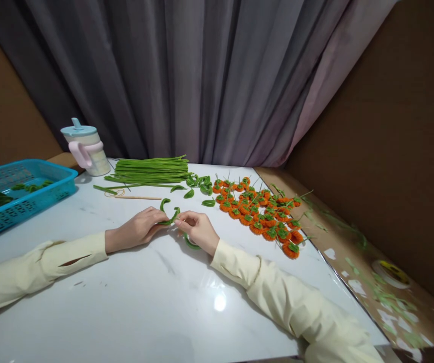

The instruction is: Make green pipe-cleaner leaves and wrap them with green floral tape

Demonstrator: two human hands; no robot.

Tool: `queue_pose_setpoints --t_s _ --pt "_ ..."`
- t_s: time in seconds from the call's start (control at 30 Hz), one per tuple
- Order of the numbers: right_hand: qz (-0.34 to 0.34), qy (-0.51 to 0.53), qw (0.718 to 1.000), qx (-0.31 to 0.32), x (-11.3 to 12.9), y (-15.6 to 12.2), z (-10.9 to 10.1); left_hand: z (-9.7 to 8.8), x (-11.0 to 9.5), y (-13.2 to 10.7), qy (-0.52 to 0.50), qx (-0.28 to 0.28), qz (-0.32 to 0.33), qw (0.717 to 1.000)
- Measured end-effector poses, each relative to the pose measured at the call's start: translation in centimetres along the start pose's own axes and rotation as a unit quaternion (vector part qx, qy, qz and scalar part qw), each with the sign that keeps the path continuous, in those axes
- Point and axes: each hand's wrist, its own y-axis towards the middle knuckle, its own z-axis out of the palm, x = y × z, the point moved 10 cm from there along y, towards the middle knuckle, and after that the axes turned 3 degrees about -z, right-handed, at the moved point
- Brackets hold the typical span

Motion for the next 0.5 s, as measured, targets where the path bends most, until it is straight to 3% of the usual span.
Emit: queue_pose_setpoints --t_s 0.23,0.5 --pt "0.026 -0.049 0.998 0.005 -0.38 -0.11 -0.22 -0.02 -0.19 -0.23 0.051 -0.018 0.024 0.998" --pt "0.001 -0.061 0.998 -0.020 -0.09 0.10 -0.56 0.25 -0.21 -0.23 0.082 -0.014 0.035 0.996"
